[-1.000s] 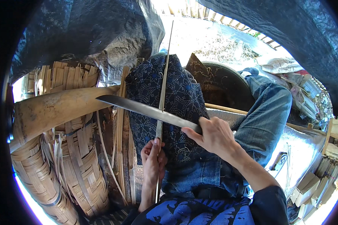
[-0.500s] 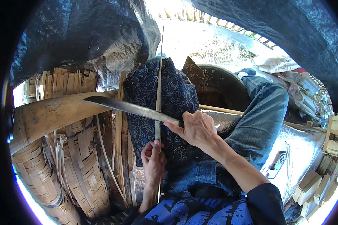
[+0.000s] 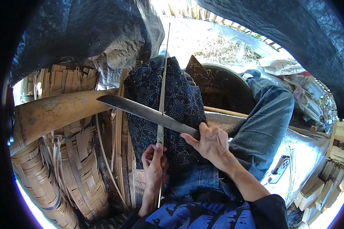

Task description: The person scrapes a thin bamboo stick using a small knife, then uses a large machete to scrape along the bamboo stick.

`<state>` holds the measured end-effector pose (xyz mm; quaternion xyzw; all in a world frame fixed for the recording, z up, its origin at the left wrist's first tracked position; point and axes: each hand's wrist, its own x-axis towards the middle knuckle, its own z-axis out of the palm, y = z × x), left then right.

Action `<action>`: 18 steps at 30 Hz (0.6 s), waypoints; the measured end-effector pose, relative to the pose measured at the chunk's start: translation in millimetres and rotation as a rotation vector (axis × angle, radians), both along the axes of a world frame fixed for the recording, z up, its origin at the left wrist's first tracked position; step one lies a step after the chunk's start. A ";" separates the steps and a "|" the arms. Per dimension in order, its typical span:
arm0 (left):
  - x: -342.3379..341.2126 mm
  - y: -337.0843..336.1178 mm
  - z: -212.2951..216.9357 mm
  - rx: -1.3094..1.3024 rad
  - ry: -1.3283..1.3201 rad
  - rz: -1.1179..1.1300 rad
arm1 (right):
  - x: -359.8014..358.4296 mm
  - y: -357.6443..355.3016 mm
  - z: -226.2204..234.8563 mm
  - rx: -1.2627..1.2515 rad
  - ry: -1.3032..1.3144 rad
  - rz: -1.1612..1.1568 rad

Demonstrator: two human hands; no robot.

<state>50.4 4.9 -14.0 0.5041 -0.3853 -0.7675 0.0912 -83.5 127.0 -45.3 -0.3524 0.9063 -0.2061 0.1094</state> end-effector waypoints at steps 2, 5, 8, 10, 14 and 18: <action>-3.3 2.6 4.6 -0.004 -0.009 -0.019 | -1.0 -8.2 -1.6 -0.043 0.019 -0.019; -2.0 3.6 2.8 -0.005 -0.006 -0.026 | -12.4 -20.9 1.7 0.000 -0.080 -0.018; 2.1 1.3 8.3 0.051 -0.006 -0.032 | -35.0 -35.1 -3.1 -0.010 -0.022 -0.074; 6.2 -4.0 9.0 0.093 -0.030 -0.032 | -48.1 -34.1 1.3 -0.006 -0.328 -0.165; 4.1 -9.2 8.7 0.104 0.000 -0.032 | -39.4 0.1 4.7 -0.055 -0.311 -0.078; -5.7 -11.6 19.3 0.025 -0.089 -0.200 | -24.2 29.9 29.7 0.073 -0.330 0.055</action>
